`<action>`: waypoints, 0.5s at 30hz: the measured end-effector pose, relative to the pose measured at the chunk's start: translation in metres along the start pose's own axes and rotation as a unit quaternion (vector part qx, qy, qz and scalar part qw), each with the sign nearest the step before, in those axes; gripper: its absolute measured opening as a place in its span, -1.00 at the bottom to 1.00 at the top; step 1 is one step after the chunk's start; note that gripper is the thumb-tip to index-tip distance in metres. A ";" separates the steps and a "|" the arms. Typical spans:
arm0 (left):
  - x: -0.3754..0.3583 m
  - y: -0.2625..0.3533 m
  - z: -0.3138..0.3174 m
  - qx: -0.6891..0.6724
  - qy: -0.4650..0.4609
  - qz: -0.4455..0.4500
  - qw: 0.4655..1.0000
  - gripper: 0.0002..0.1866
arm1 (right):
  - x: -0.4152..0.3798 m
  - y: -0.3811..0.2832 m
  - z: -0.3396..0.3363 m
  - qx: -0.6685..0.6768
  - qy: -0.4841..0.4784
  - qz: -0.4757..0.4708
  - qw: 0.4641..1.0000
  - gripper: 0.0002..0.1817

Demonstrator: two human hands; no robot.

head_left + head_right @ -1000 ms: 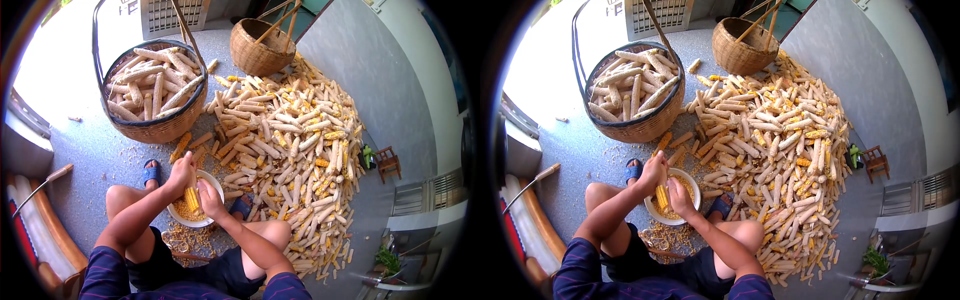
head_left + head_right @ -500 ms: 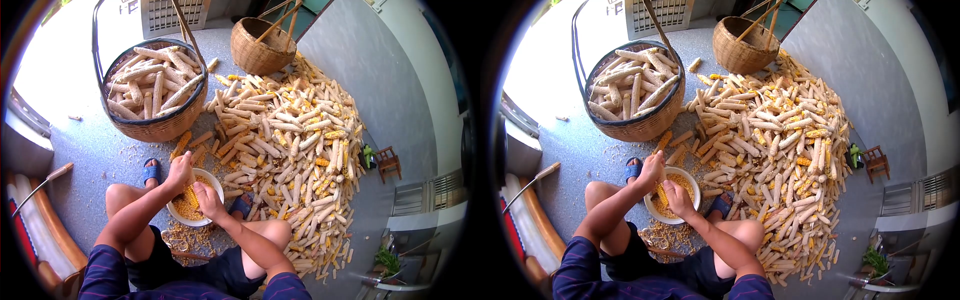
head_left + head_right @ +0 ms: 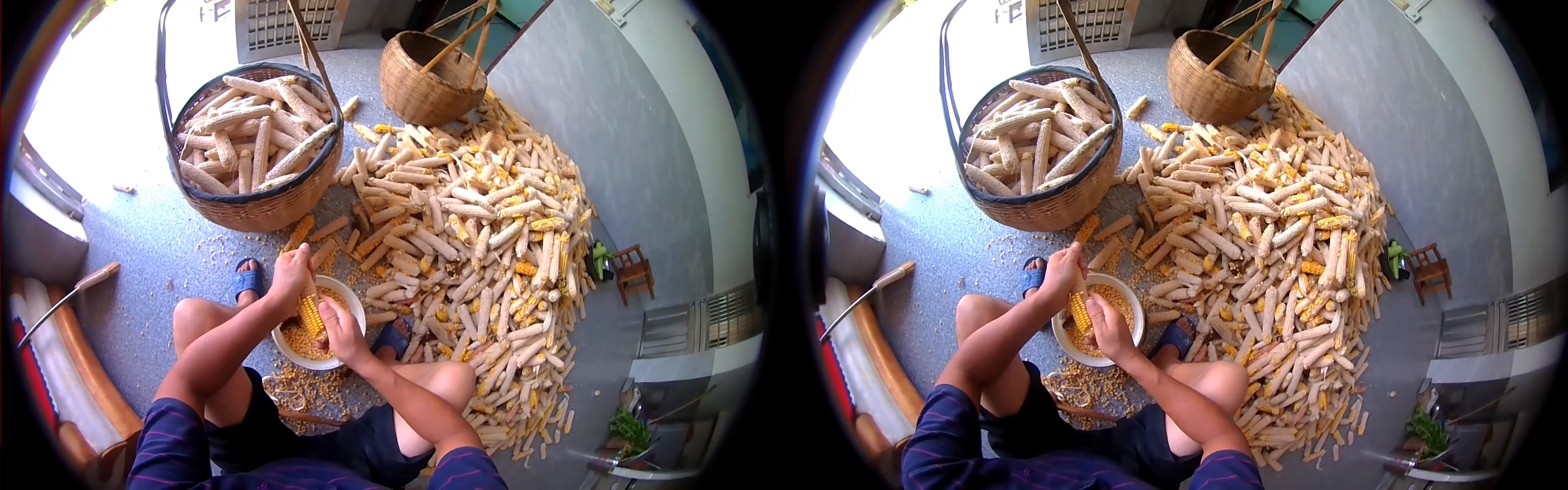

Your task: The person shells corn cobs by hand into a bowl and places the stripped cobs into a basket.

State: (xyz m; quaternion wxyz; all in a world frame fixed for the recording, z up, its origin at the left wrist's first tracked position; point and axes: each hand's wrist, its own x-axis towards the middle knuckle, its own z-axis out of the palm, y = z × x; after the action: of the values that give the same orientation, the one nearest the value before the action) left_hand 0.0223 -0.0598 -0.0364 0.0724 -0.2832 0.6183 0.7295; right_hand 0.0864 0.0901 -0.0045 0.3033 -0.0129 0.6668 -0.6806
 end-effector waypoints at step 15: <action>-0.004 -0.011 0.008 0.094 0.014 0.097 0.991 -0.52 | 0.023 0.028 0.006 -0.167 0.073 -0.172 0.968 -0.53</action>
State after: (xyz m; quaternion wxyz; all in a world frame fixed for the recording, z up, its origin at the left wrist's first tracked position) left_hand 0.0278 -0.0486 -0.0436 0.0190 -0.2244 0.7094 0.6679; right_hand 0.0813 0.0766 -0.0387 0.1259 -0.1283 0.7793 -0.6003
